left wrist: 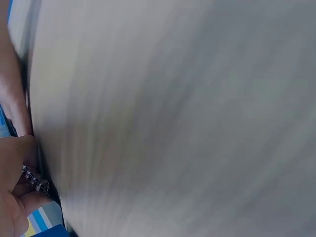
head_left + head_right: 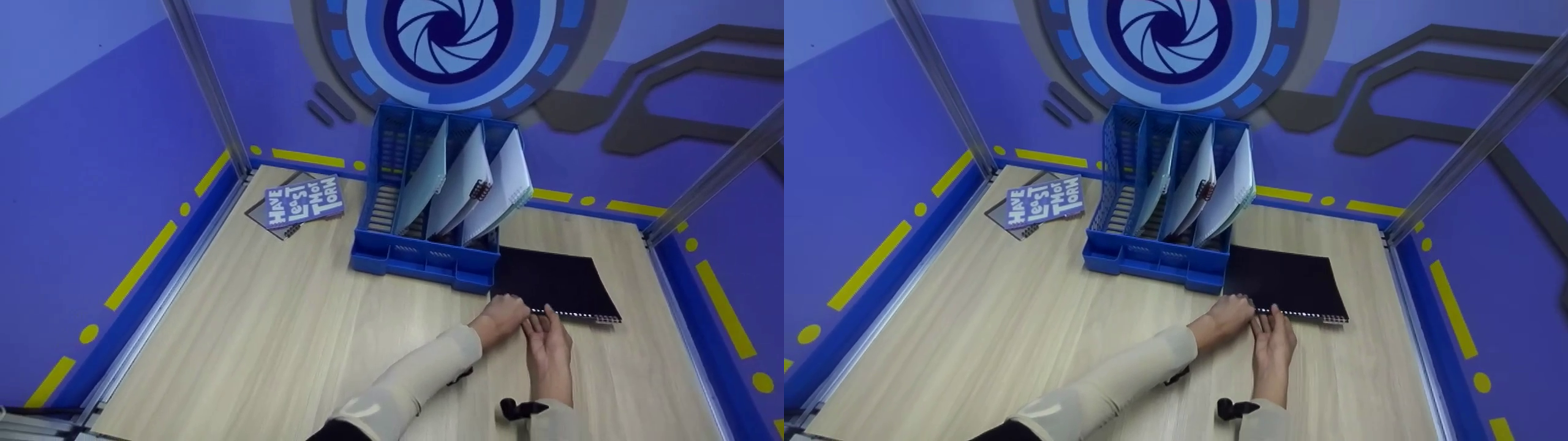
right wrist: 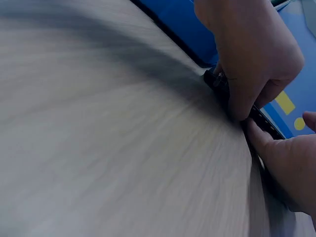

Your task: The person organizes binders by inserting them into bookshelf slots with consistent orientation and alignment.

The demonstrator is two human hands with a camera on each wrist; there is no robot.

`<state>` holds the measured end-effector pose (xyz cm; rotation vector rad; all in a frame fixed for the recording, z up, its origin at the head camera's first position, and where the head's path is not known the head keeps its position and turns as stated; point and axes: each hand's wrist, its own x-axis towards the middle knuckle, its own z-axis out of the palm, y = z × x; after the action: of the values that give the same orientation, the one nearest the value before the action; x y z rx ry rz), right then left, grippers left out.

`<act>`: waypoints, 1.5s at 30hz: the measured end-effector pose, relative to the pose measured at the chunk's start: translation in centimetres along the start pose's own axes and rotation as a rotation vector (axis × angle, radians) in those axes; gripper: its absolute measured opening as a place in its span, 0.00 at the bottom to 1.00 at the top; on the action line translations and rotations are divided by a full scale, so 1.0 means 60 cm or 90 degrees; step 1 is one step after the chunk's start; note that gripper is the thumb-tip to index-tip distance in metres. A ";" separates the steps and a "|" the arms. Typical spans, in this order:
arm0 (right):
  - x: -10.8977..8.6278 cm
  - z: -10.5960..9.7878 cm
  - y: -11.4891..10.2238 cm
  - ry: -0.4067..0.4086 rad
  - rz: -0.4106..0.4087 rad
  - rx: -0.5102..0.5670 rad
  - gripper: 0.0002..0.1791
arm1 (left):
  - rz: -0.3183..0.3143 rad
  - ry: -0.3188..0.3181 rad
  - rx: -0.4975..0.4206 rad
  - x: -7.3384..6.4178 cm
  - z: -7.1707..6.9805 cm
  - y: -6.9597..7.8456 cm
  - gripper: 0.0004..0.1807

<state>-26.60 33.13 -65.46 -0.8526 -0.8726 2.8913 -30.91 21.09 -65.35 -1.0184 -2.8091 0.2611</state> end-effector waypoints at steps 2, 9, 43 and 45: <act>0.011 0.000 0.000 -0.021 0.000 0.005 0.40 | 0.002 0.006 0.004 -0.003 0.002 -0.003 0.11; 0.037 -0.001 -0.001 -0.069 0.062 0.069 0.41 | -0.011 0.004 -0.010 -0.023 0.010 -0.023 0.10; -0.049 -0.029 -0.002 0.031 -0.039 0.045 0.34 | -0.075 0.142 -0.439 -0.255 -0.037 -0.227 0.28; -0.067 -0.029 -0.008 0.037 -0.051 0.033 0.34 | -0.101 0.172 -0.445 -0.277 -0.036 -0.249 0.28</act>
<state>-22.38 33.80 -64.42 -0.8705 -0.8046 2.7930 -27.11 -0.64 -61.31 -0.8301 -2.7305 -0.8627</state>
